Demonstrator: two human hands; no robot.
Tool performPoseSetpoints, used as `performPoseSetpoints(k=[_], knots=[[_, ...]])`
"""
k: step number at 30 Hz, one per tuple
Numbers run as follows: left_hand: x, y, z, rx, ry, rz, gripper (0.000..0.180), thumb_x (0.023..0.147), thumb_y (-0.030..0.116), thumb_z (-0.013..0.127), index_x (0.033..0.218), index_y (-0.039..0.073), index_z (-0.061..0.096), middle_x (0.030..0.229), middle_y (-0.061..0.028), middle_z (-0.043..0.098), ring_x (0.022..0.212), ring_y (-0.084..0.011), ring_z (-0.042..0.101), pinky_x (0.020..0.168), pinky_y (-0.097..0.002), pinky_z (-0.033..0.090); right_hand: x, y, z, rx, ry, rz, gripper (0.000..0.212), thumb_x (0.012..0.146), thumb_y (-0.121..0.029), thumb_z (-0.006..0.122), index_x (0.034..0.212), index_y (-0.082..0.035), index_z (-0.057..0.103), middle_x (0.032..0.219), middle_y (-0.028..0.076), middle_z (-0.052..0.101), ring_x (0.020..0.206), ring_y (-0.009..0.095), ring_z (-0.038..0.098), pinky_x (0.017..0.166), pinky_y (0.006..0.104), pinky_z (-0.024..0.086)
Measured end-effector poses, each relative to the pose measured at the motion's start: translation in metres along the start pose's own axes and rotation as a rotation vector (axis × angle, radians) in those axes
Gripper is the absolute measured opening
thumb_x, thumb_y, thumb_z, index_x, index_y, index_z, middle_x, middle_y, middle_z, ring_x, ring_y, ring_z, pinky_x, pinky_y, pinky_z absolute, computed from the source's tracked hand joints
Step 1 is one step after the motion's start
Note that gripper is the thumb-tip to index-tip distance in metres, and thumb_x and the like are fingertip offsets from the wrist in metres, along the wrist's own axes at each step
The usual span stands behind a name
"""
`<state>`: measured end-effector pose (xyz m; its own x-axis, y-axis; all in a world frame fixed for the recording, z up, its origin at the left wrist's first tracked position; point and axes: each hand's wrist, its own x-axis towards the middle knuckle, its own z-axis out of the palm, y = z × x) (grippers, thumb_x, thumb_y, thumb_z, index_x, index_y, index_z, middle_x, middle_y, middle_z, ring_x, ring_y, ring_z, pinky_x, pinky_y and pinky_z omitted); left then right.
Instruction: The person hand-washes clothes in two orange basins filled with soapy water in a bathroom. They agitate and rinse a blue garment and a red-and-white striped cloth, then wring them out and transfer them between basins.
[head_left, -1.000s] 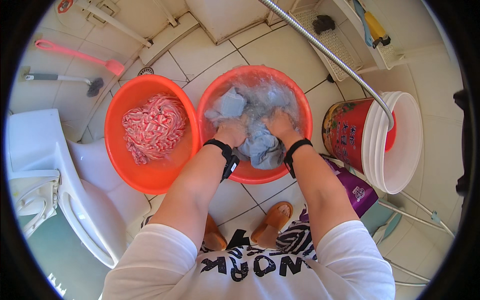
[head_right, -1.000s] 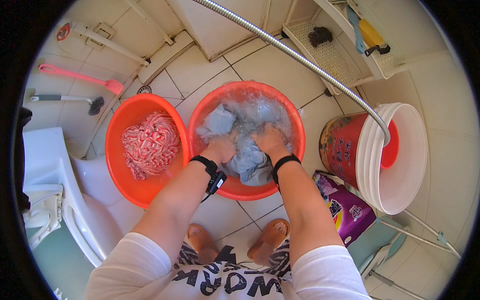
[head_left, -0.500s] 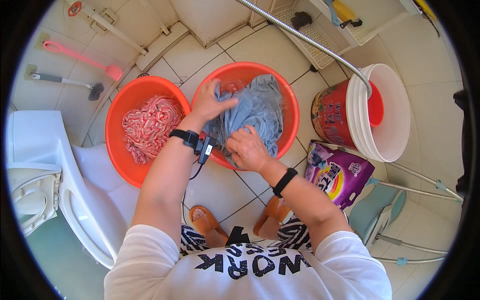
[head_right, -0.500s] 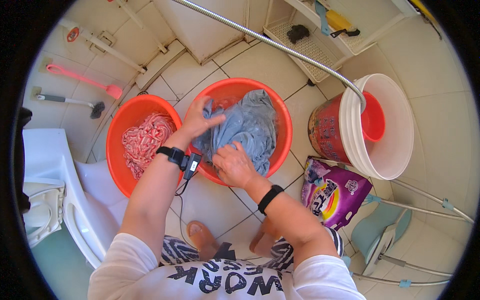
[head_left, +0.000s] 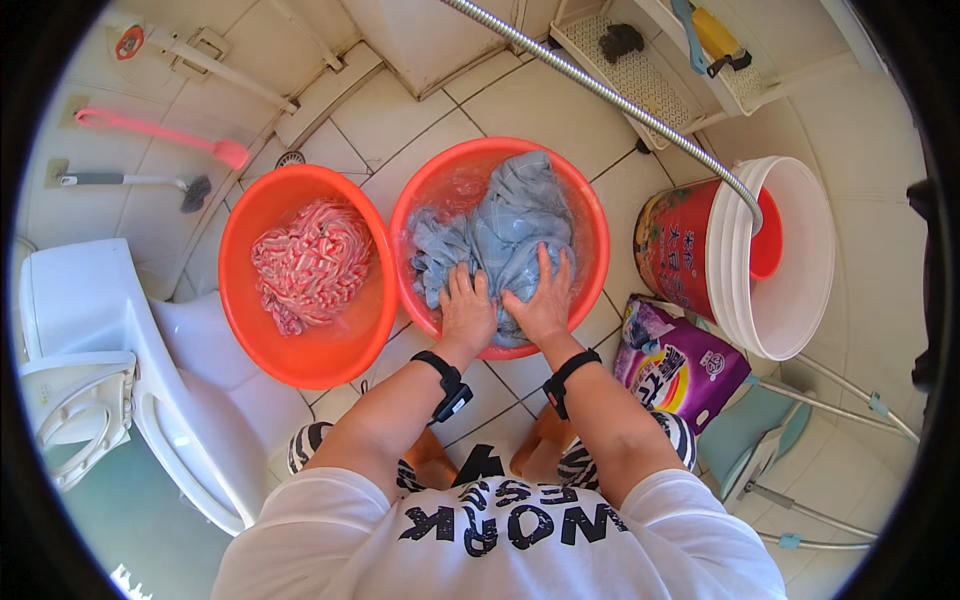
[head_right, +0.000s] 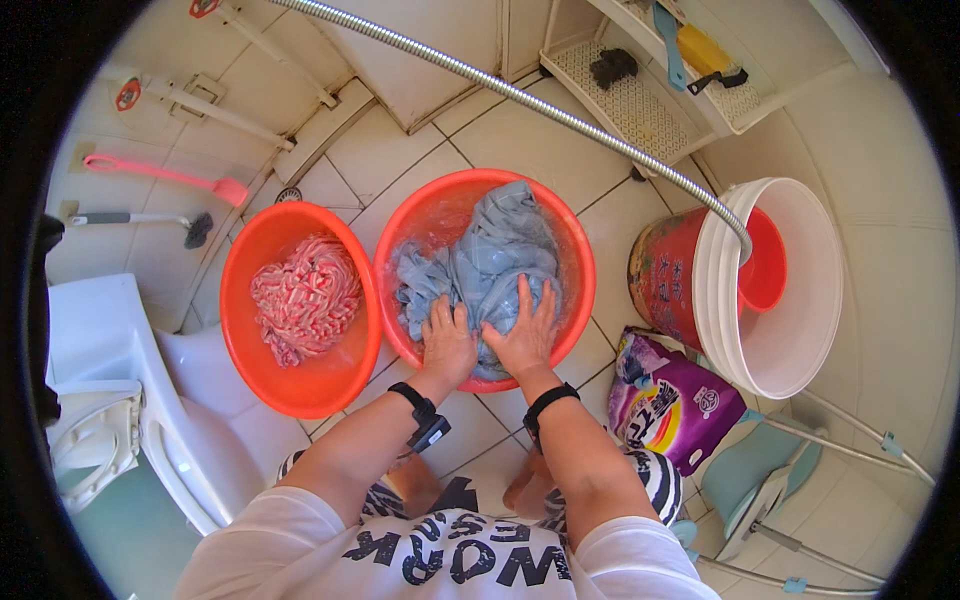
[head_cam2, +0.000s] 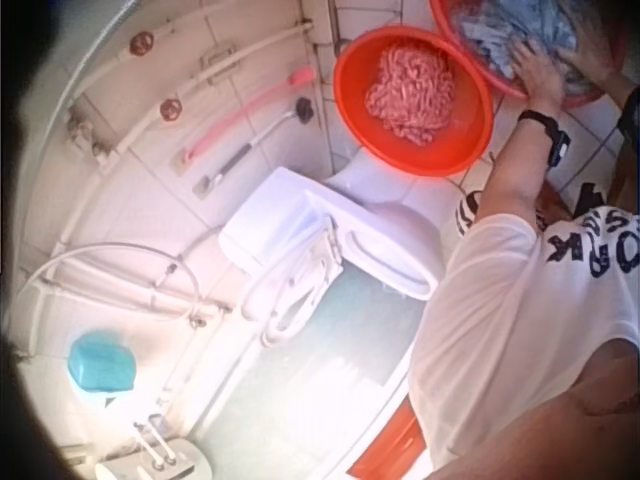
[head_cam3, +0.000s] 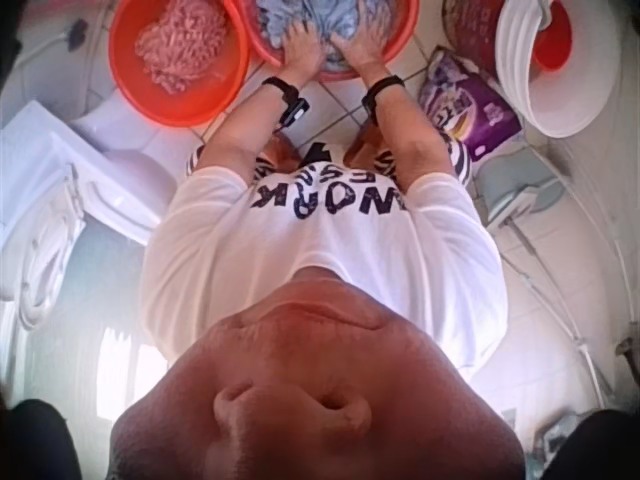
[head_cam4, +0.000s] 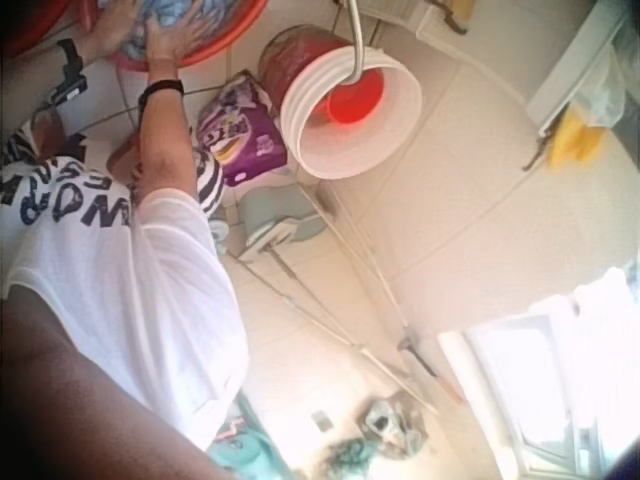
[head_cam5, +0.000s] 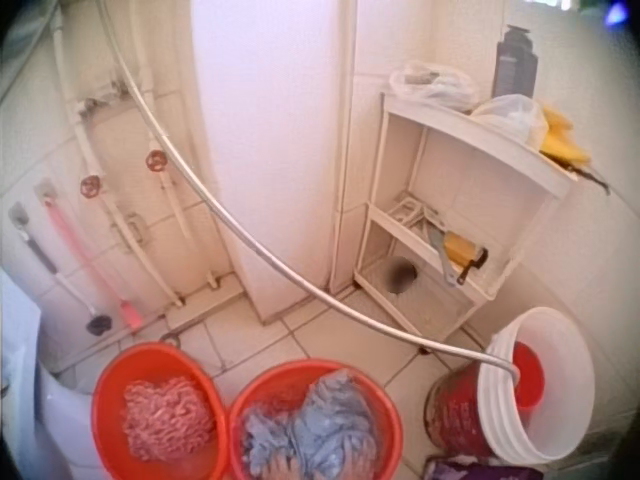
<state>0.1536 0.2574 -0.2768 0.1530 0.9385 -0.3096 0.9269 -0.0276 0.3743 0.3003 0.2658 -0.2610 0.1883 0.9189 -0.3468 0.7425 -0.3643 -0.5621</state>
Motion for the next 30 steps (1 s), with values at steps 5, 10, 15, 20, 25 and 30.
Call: performPoseSetpoints(k=[5, 10, 15, 20, 25, 30], knots=[[0.028, 0.000, -0.005, 0.074, -0.138, -0.062, 0.055, 0.089, 0.029, 0.065, 0.133, 0.003, 0.044, 0.149, -0.0233, 0.034, 0.139, -0.0410, 0.032, 0.105, -0.0612, 0.032, 0.030, -0.003, 0.007, -0.089, -0.163, 0.116, 0.107, 0.072, -0.043, 0.078, 0.158, -0.020, 0.019, 0.160, 0.030, 0.014, 0.148, 0.047, 0.016, 0.118, 0.0564, 0.024], [0.049, 0.008, -0.015, 0.106, -0.213, -0.097, 0.049, 0.090, 0.033, 0.063, 0.128, 0.003, 0.055, 0.143, -0.0200, 0.045, 0.137, -0.0358, 0.039, 0.105, -0.0588, 0.032, 0.055, -0.006, 0.007, -0.173, -0.282, 0.185, 0.102, 0.075, -0.044, 0.074, 0.156, -0.010, 0.023, 0.156, 0.035, 0.022, 0.146, 0.049, 0.020, 0.120, 0.0552, 0.021], [0.092, 0.005, -0.020, 0.107, -0.267, -0.086, 0.041, 0.092, 0.033, 0.054, 0.119, 0.004, 0.067, 0.136, -0.0240, 0.056, 0.128, -0.0373, 0.051, 0.105, -0.0519, 0.039, 0.090, 0.003, 0.004, -0.223, -0.290, 0.128, 0.093, 0.077, -0.044, 0.073, 0.152, -0.005, 0.033, 0.152, 0.034, 0.033, 0.144, 0.051, 0.024, 0.121, 0.0526, 0.020], [0.126, -0.030, -0.020, 0.012, -0.299, -0.029, 0.039, 0.092, 0.028, 0.052, 0.112, 0.001, 0.072, 0.123, -0.0272, 0.064, 0.119, -0.0401, 0.060, 0.100, -0.0475, 0.047, 0.134, -0.002, 0.015, -0.319, -0.376, 0.044, 0.082, 0.081, -0.040, 0.070, 0.148, -0.006, 0.040, 0.151, 0.028, 0.040, 0.139, 0.045, 0.037, 0.118, 0.0497, 0.028], [0.123, -0.069, -0.039, -0.946, -0.459, -0.135, 0.041, 0.091, 0.035, 0.063, 0.111, -0.001, 0.071, 0.113, -0.0141, 0.070, 0.109, -0.0280, 0.063, 0.095, -0.0393, 0.048, 0.131, -0.023, -0.013, -0.299, -0.259, -0.316, 0.058, 0.078, -0.020, 0.069, 0.135, -0.014, 0.055, 0.136, 0.020, 0.053, 0.124, 0.041, 0.051, 0.106, 0.0493, 0.041], [0.143, -0.081, -0.066, -0.892, -0.216, -0.219, 0.066, 0.086, 0.043, 0.073, 0.132, -0.001, 0.056, 0.125, -0.0195, 0.063, 0.122, -0.0260, 0.055, 0.101, -0.0402, 0.045, 0.055, -0.056, -0.026, -0.249, -0.097, -0.712, 0.050, 0.067, -0.002, 0.070, 0.114, -0.019, 0.066, 0.115, 0.013, 0.057, 0.116, 0.033, 0.053, 0.093, 0.0489, 0.043]])
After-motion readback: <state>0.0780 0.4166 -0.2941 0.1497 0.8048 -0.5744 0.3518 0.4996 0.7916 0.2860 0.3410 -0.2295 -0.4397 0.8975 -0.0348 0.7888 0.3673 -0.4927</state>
